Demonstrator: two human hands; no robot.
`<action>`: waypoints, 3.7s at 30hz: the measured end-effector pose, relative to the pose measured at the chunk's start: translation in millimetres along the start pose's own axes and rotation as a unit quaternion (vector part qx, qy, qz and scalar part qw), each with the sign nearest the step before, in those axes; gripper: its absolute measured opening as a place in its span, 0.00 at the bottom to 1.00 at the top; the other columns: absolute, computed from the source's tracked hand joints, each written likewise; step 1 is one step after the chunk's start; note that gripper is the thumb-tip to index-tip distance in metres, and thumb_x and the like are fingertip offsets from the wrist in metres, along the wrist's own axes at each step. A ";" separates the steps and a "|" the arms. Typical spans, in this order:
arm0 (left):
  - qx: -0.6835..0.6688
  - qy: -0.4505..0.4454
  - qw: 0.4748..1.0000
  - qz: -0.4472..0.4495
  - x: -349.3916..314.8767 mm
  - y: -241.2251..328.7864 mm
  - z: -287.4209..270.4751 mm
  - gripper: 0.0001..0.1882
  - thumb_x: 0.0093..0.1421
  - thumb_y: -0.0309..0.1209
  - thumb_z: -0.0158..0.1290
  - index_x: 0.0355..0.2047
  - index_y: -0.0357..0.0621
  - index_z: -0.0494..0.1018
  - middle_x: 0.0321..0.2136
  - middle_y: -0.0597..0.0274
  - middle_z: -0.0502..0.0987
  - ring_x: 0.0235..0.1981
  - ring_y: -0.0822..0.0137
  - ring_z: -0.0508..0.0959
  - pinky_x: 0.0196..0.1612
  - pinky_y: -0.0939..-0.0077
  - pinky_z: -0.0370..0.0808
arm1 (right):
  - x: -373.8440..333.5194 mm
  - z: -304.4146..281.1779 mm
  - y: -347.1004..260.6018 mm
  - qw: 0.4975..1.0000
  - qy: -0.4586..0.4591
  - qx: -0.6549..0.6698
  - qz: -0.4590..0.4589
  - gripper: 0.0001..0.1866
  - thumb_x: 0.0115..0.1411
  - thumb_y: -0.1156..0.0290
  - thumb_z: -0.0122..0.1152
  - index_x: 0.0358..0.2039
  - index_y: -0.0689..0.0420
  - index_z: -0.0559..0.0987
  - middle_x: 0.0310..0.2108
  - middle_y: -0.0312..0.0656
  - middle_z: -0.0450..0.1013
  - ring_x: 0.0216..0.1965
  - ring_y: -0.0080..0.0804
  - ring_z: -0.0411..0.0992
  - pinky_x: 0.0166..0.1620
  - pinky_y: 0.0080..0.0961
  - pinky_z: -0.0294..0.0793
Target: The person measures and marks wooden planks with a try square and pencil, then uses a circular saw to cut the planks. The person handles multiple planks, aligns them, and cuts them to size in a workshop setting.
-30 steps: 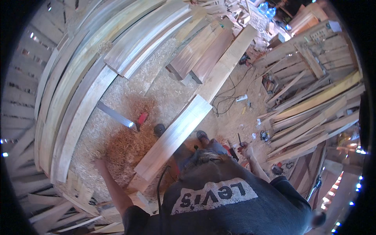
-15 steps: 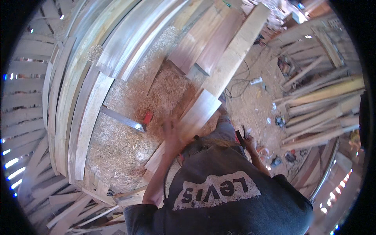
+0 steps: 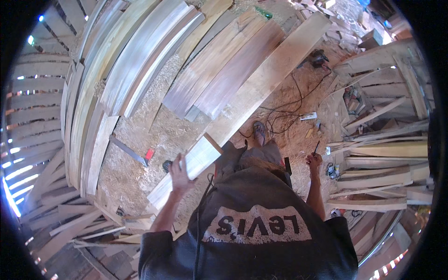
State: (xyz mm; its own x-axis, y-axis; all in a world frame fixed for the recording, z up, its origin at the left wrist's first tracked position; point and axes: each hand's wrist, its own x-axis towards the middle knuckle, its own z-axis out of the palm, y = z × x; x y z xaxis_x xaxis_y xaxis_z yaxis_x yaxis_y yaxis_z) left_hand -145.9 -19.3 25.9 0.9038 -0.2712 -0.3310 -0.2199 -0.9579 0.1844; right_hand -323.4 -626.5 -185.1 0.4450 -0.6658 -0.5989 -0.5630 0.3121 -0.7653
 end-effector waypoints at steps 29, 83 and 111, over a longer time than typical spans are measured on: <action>0.093 0.098 0.991 0.008 215.9 -1.3 -327.1 0.68 0.50 0.34 0.72 0.79 0.50 0.34 0.44 0.24 0.76 0.51 0.39 0.77 0.59 0.46 0.76 | 73.0 1.5 41.7 0.997 -0.056 0.013 0.053 0.17 0.63 0.71 0.63 0.52 0.56 0.74 0.36 0.40 0.79 0.31 0.28 0.79 0.33 0.28 0.78; -0.248 0.153 0.946 0.141 243.7 97.1 -66.9 0.35 0.63 0.39 0.59 0.69 0.45 0.65 0.71 0.46 0.61 0.69 0.45 0.66 0.71 0.42 0.60 | -90.7 5.6 -73.6 0.956 -0.088 -0.263 -0.097 0.11 0.59 0.71 0.63 0.39 0.65 0.79 0.30 0.44 0.79 0.27 0.32 0.80 0.28 0.28 0.79; 0.034 0.296 0.878 -0.374 163.3 -106.4 -7.7 0.60 0.51 0.33 0.67 0.77 0.38 0.42 0.74 0.29 0.46 0.72 0.28 0.53 0.71 0.35 0.57 | 70.6 52.2 -112.6 0.956 -0.179 -0.230 -0.034 0.20 0.57 0.74 0.65 0.50 0.66 0.76 0.34 0.45 0.78 0.31 0.36 0.80 0.30 0.31 0.80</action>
State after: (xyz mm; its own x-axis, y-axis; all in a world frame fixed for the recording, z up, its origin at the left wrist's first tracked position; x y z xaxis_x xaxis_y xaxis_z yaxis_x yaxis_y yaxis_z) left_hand 28.0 39.1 -40.6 0.8332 0.5127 0.2071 0.5128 -0.8566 0.0576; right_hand -192.3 -673.3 -153.5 0.6548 -0.3735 -0.6570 -0.7346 -0.1101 -0.6695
